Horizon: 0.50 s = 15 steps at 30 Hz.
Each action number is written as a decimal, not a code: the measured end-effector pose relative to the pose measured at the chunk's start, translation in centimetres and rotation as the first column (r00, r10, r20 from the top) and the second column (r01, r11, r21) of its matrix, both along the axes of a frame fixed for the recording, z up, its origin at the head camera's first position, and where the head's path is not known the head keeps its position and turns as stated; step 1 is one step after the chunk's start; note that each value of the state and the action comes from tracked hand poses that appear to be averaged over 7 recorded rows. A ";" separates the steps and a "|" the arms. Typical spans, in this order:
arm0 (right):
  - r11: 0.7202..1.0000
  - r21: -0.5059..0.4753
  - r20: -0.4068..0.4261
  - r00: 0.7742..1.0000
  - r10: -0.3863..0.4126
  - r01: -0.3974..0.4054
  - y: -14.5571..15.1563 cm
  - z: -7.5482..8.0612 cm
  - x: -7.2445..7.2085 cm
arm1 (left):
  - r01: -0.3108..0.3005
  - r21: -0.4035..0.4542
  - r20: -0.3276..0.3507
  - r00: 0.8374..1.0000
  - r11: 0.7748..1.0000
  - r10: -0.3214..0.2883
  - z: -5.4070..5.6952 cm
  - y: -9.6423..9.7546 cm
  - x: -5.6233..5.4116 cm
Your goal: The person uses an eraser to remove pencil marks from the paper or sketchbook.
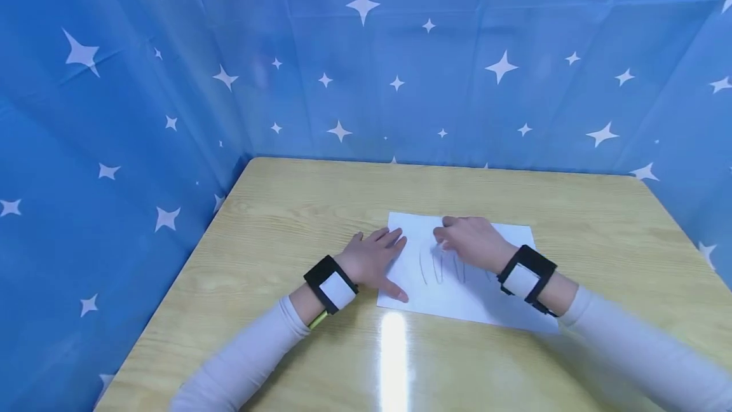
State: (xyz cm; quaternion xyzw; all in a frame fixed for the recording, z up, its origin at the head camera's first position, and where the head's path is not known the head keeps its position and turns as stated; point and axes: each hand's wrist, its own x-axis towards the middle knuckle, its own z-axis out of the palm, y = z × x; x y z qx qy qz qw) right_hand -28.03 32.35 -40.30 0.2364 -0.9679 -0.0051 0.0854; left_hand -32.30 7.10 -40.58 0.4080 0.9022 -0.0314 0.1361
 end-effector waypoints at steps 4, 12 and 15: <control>0.995 0.010 0.044 0.994 -0.102 0.102 3.6 1.0 1.6 | -0.010 0.002 -0.006 1.000 1.000 0.010 0.6 -0.2 -0.5; 0.997 -0.070 0.026 0.999 0.023 -0.021 -1.0 0.5 -0.6 | 0.004 -0.021 -0.024 1.000 1.000 -0.005 0.0 -0.2 -0.1; 0.993 -0.061 -0.005 0.995 0.099 -0.099 -3.0 -0.2 -1.2 | 0.008 -0.008 -0.008 1.000 1.000 -0.009 -0.2 0.0 0.3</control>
